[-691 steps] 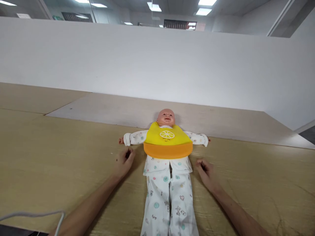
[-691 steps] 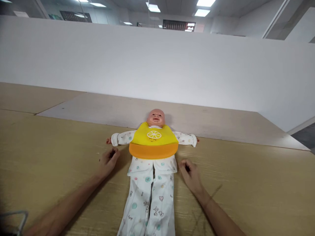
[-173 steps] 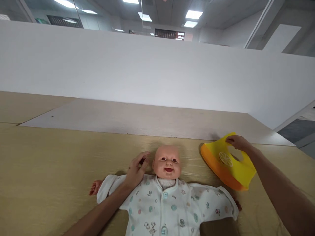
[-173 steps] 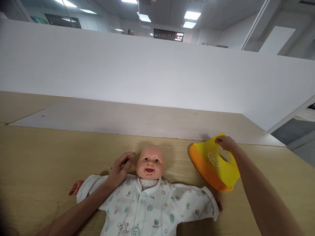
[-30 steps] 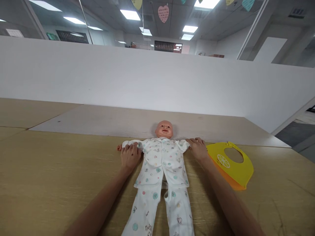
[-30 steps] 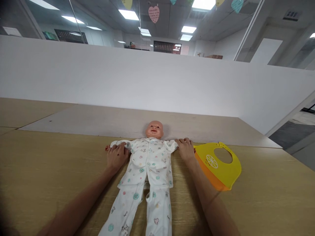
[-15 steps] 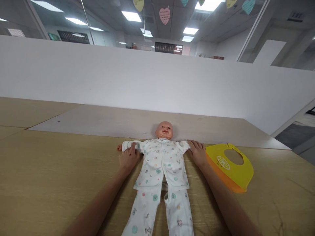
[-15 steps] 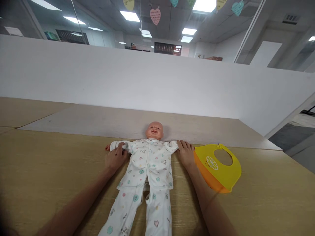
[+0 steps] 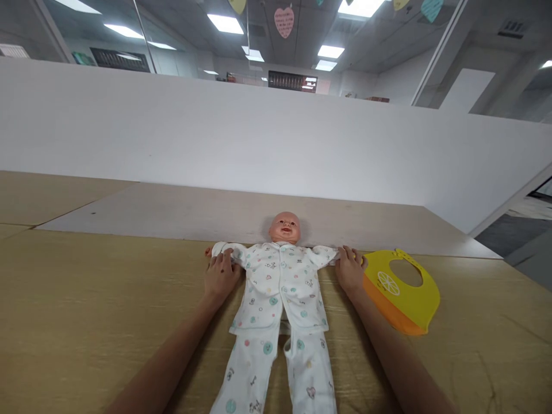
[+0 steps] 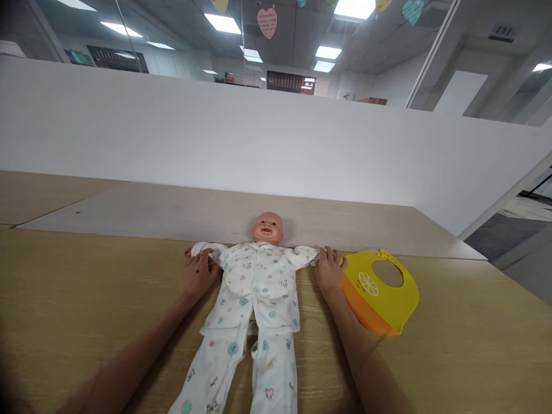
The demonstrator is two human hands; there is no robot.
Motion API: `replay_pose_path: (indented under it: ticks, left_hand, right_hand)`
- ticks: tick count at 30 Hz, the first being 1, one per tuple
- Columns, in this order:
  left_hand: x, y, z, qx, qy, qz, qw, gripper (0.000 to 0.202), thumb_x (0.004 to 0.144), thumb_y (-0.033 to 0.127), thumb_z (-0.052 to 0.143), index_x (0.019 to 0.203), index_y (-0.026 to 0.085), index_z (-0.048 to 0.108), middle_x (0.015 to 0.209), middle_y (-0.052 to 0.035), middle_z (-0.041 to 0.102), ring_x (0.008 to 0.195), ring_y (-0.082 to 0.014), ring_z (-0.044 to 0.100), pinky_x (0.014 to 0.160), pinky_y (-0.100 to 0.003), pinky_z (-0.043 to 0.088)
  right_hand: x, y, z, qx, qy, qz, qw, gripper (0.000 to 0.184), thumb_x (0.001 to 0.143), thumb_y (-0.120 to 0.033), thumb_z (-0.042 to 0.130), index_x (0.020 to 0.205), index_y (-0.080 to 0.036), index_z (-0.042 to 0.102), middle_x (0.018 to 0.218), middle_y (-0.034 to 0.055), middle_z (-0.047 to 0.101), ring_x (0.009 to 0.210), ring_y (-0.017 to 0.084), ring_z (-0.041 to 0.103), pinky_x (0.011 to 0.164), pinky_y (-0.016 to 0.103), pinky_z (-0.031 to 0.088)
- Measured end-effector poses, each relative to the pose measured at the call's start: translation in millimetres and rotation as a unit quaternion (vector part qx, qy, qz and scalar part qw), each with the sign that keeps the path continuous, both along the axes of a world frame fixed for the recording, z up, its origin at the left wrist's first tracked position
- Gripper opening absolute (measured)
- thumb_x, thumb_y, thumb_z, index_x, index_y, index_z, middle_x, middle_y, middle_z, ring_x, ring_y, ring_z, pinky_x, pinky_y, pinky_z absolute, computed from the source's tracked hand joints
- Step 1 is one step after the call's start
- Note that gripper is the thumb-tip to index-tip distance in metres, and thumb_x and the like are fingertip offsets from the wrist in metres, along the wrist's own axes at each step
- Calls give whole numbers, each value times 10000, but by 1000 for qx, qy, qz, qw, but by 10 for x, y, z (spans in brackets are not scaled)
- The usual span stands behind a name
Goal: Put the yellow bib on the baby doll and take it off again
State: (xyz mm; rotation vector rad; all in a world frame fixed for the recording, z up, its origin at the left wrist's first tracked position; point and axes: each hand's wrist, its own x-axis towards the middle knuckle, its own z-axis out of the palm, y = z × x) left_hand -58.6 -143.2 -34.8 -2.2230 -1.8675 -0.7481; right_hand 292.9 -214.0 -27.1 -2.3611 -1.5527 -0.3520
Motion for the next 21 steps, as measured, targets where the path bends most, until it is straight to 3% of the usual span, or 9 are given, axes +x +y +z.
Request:
replay_pose_path:
  ticks: [6,10,14,21]
  left_hand:
    - [7,17,-22,4,-30,-4,1000,397,801,161,477,1190,90,513,1094,-187,676,1027,-322,625,863,-427,467]
    - [-10,83,-82,-14,-98,-17,995,367,802,182,482,1163,117,476,1022,-161,687,976,-290,646,808,-396,494]
    - [-30,120,-118,-32,-114,-34,992,245,807,201,490,1048,162,503,1007,-142,676,977,-282,640,788,-380,503]
    - [-58,139,-153,-32,-107,-94,989,159,798,154,448,920,196,541,1020,-93,659,989,-244,618,850,-367,495]
  right_hand:
    - [2,-22,101,7,-21,-65,998,345,941,-239,355,1157,-118,595,1200,175,594,1129,337,507,902,441,350]
    - [22,-9,149,-26,-8,-92,995,336,962,-292,350,1088,-97,593,1048,193,649,1038,334,581,832,407,359]
    - [-9,14,165,-65,16,-53,996,271,941,-257,404,1058,-111,600,968,151,687,985,278,628,831,359,345]
    - [-103,45,93,-67,52,40,996,258,894,-193,431,1057,-124,619,1053,115,671,1023,234,598,829,297,342]
